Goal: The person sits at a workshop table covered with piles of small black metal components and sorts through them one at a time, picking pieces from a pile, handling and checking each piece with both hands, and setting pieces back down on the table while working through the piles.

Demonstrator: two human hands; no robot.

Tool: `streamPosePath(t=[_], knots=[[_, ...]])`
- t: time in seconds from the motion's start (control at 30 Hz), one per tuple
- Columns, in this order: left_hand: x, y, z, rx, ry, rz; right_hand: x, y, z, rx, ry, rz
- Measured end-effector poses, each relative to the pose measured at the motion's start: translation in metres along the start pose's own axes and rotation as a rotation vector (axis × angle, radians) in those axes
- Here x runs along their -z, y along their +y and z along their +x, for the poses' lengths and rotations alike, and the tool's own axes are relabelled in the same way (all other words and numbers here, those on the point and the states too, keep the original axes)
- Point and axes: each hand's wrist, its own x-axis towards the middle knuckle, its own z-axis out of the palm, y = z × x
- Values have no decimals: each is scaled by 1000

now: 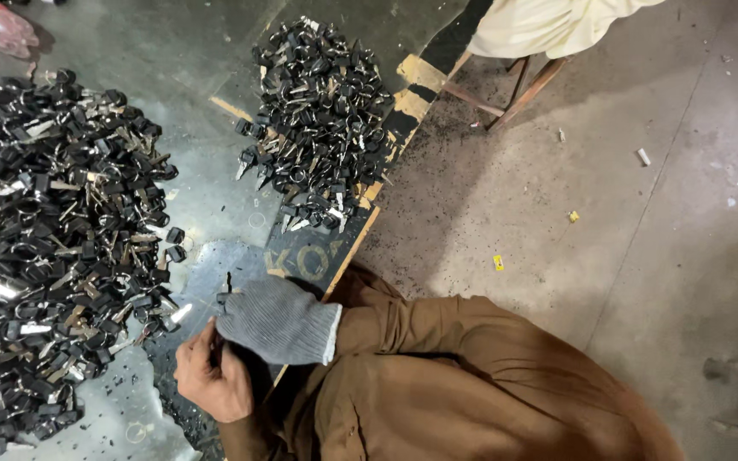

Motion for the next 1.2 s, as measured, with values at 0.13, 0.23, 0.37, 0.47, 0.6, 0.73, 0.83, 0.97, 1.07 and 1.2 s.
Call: streamPosePath(t=[0.13, 0.23, 0.37, 0.47, 0.6, 0.73, 0.83, 0.97, 1.07, 1.2], knots=[[6, -4, 2, -34, -36, 41, 5, 5, -4, 30, 9, 9], [15, -5, 3, -49, -124, 43, 8, 6, -7, 31, 13, 11], [17, 2, 1, -22, -182, 28, 1, -2, -2, -1, -17, 2], [9, 11, -3, 18, -92, 67, -6, -2, 6, -13, -34, -3], [-1, 17, -10, -147, 53, 290, 1, 9, 3, 26, -37, 28], [0, 15, -17, 23, 112, 258, 18, 14, -17, 147, -14, 52], [1, 12, -23, 184, 140, 114, 21, 13, -23, 190, -36, 9], [0, 8, -30, 13, 117, 183, 12, 8, -18, 182, -42, -44], [-2, 6, -32, -26, 61, 153, 5, 3, -8, 84, -103, -38], [-1, 2, -32, -15, 120, 128, 12, 12, 7, 79, -250, 228]])
